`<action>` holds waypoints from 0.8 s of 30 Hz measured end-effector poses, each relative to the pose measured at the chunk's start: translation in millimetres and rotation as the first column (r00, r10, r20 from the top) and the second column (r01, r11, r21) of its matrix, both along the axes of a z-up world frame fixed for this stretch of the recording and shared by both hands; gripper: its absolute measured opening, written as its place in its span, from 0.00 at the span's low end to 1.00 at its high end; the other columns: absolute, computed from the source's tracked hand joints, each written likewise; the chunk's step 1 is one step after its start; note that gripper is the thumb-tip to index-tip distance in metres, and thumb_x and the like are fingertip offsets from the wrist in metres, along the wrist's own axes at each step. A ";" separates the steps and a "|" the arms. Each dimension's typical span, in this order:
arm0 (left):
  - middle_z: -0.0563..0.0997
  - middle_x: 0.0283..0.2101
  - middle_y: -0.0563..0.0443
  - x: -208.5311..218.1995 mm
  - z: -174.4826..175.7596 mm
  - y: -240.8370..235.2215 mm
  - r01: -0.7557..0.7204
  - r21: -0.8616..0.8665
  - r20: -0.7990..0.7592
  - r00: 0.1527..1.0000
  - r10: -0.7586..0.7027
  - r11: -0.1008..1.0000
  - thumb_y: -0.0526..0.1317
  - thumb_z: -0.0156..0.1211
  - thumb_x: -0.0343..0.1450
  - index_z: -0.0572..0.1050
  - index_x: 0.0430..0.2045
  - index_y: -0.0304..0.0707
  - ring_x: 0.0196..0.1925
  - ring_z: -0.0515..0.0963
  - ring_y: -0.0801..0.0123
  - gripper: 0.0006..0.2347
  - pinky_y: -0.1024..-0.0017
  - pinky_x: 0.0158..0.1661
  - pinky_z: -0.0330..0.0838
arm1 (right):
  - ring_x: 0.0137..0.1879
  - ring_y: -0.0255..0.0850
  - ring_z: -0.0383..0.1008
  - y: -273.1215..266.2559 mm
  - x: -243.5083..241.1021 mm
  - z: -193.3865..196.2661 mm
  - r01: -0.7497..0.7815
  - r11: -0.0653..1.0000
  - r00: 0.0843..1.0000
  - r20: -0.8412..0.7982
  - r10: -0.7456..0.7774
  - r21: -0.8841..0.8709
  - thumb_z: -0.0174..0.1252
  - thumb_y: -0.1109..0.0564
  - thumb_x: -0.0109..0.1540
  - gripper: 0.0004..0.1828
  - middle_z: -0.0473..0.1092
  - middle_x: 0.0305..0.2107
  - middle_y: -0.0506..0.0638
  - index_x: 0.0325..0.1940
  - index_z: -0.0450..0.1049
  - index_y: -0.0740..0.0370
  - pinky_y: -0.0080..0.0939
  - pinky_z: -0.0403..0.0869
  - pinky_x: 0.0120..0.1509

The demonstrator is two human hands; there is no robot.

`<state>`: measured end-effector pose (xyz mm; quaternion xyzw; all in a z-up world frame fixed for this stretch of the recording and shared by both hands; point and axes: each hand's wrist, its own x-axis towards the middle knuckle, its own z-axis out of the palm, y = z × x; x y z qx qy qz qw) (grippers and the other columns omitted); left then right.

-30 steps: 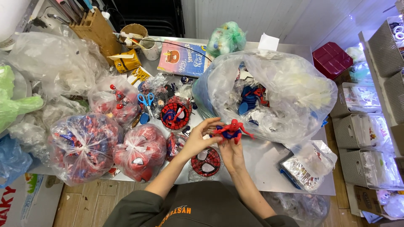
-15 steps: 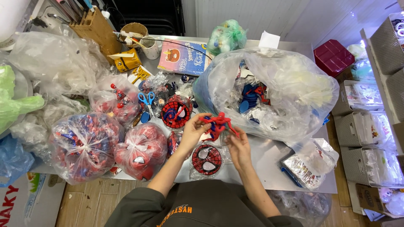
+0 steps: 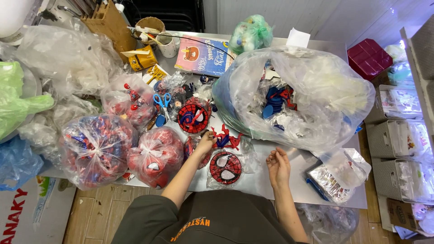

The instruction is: Sort and organize various toys and merchandise on a work surface.

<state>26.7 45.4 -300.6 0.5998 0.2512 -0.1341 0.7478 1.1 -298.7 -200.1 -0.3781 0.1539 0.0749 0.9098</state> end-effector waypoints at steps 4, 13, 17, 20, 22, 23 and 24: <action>0.78 0.46 0.46 15.7 -25.9 6.1 -0.008 0.114 -0.113 0.993 0.021 0.993 0.35 0.54 0.76 0.63 0.62 0.37 0.35 0.77 0.67 0.18 0.71 0.36 0.75 | 0.44 0.37 0.73 7.4 -2.6 -5.8 -0.012 1.000 1.000 -0.023 0.012 -0.006 0.50 0.61 0.69 0.11 0.72 0.41 0.50 0.56 0.70 0.59 0.40 0.74 0.52; 0.78 0.57 0.31 -2.8 80.2 9.7 0.151 0.702 -0.100 0.988 -0.114 0.696 0.45 0.61 0.76 0.67 0.62 0.26 0.58 0.79 0.49 0.24 0.58 0.59 0.70 | 0.43 0.36 0.72 18.2 -6.7 -16.1 -0.132 0.981 0.989 -0.090 0.120 -0.144 0.52 0.59 0.69 0.12 0.73 0.41 0.50 0.55 0.71 0.61 0.40 0.73 0.51; 0.65 0.65 0.28 -17.0 106.1 -16.0 -0.039 0.914 0.154 0.955 -0.255 0.404 0.39 0.66 0.69 0.63 0.61 0.21 0.67 0.65 0.41 0.28 0.49 0.64 0.59 | 0.43 0.36 0.73 29.6 -5.6 -27.0 -0.233 0.929 0.971 -0.126 0.204 -0.287 0.54 0.58 0.68 0.12 0.74 0.42 0.51 0.54 0.73 0.63 0.39 0.73 0.51; 0.70 0.64 0.34 -27.0 117.3 -27.6 -0.115 0.963 0.207 0.894 -0.398 0.242 0.36 0.65 0.68 0.68 0.57 0.31 0.68 0.68 0.46 0.22 0.52 0.65 0.64 | 0.44 0.37 0.74 40.0 -2.8 -33.1 -0.291 0.876 0.957 -0.113 0.268 -0.385 0.55 0.58 0.67 0.12 0.76 0.42 0.51 0.53 0.73 0.65 0.39 0.74 0.52; 0.72 0.64 0.38 -24.9 127.1 -31.1 -0.098 0.969 0.194 0.871 -0.451 0.228 0.34 0.65 0.68 0.70 0.55 0.39 0.67 0.70 0.48 0.20 0.55 0.63 0.68 | 0.44 0.37 0.75 48.7 2.9 -38.0 -0.317 0.831 0.946 -0.089 0.312 -0.457 0.56 0.58 0.66 0.13 0.76 0.42 0.51 0.53 0.74 0.65 0.39 0.75 0.52; 0.71 0.62 0.35 -20.4 131.2 -31.5 -0.108 0.962 0.207 0.888 -0.411 0.252 0.35 0.67 0.65 0.68 0.56 0.35 0.66 0.69 0.45 0.24 0.54 0.61 0.67 | 0.45 0.37 0.75 53.9 6.6 -40.7 -0.325 0.754 0.918 0.003 0.398 -0.570 0.57 0.59 0.66 0.13 0.76 0.43 0.52 0.53 0.74 0.65 0.38 0.75 0.53; 0.70 0.61 0.32 -15.4 135.9 -30.4 -0.120 0.955 0.219 0.902 -0.371 0.272 0.36 0.70 0.62 0.66 0.57 0.31 0.64 0.68 0.42 0.28 0.52 0.60 0.66 | 0.46 0.37 0.75 60.7 10.3 -43.4 -0.310 0.670 0.870 0.083 0.486 -0.675 0.59 0.60 0.65 0.13 0.76 0.43 0.52 0.53 0.74 0.64 0.38 0.75 0.53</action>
